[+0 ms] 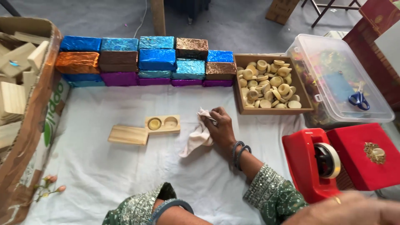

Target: Cleaning wooden parts with a cloth and then wrapping the assembly in colorful foil.

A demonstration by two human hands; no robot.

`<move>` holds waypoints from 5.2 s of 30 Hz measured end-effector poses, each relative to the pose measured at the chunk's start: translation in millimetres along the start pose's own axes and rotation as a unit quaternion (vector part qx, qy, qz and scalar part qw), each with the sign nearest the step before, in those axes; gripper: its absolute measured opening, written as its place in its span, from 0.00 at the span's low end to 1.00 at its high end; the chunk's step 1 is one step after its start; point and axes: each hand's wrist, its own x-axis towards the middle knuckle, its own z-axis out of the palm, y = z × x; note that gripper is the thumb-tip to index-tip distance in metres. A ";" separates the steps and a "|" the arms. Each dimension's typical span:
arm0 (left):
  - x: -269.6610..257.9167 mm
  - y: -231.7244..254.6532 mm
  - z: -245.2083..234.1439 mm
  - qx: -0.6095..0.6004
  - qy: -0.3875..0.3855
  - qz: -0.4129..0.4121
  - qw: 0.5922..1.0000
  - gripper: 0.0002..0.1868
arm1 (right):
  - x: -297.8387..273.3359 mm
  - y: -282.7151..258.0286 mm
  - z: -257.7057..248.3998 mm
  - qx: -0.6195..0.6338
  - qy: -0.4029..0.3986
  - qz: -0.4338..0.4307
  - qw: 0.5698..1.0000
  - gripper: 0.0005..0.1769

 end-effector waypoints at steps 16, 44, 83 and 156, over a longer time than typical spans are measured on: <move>161.2 249.8 -268.1 0.743 0.039 -0.020 0.668 0.13 | -0.2 43.1 14.6 -0.078 -0.031 -0.098 0.992 0.14; -110.3 359.3 -352.6 0.105 0.353 -0.043 0.929 0.15 | 1.8 -59.7 -17.8 0.160 0.154 0.027 0.975 0.11; -114.6 325.5 -311.1 -0.087 0.368 0.003 0.926 0.21 | -25.8 -77.4 -10.0 0.024 0.179 -0.042 0.983 0.09; -122.2 320.3 -329.2 0.267 0.294 -0.044 0.917 0.19 | -8.1 -70.7 -35.8 -0.051 -0.034 -0.169 0.984 0.23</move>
